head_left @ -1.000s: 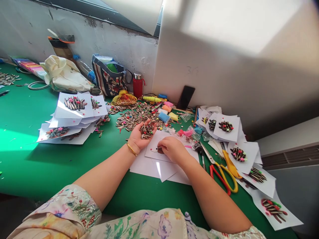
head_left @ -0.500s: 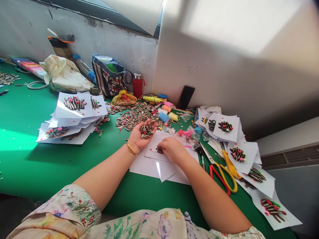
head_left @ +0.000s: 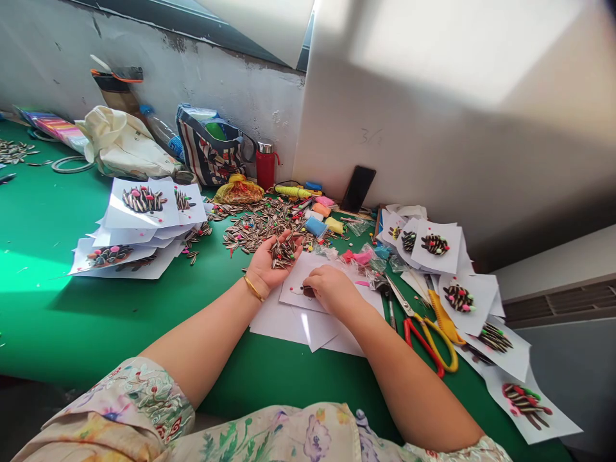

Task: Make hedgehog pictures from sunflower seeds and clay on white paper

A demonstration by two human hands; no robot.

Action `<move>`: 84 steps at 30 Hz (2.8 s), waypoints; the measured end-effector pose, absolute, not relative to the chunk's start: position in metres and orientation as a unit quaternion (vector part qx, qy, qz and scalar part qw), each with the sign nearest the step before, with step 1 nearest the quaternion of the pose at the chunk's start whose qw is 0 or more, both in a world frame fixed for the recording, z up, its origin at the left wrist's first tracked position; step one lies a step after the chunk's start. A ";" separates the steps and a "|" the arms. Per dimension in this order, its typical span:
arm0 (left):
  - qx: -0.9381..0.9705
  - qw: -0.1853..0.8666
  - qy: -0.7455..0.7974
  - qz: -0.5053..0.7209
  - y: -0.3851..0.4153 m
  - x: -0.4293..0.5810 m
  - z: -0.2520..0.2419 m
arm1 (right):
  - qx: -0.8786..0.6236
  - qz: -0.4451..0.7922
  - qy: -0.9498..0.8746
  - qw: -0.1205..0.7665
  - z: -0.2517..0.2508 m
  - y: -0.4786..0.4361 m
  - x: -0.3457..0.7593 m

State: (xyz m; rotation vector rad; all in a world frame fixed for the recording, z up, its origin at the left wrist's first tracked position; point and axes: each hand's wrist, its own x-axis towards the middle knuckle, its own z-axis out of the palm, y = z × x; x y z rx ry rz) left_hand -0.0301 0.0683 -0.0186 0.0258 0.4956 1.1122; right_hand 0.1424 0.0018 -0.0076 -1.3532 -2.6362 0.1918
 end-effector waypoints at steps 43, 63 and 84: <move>0.037 0.843 0.206 0.496 0.065 -0.035 -0.018 | -0.503 0.048 -0.842 0.189 0.010 0.020 0.093; 0.010 0.831 0.190 0.522 0.069 -0.035 -0.024 | -0.525 0.094 -0.805 0.262 -0.019 -0.033 0.148; -0.002 0.828 0.200 0.523 0.068 -0.034 -0.021 | -0.515 -0.001 -0.840 0.170 -0.025 -0.030 0.140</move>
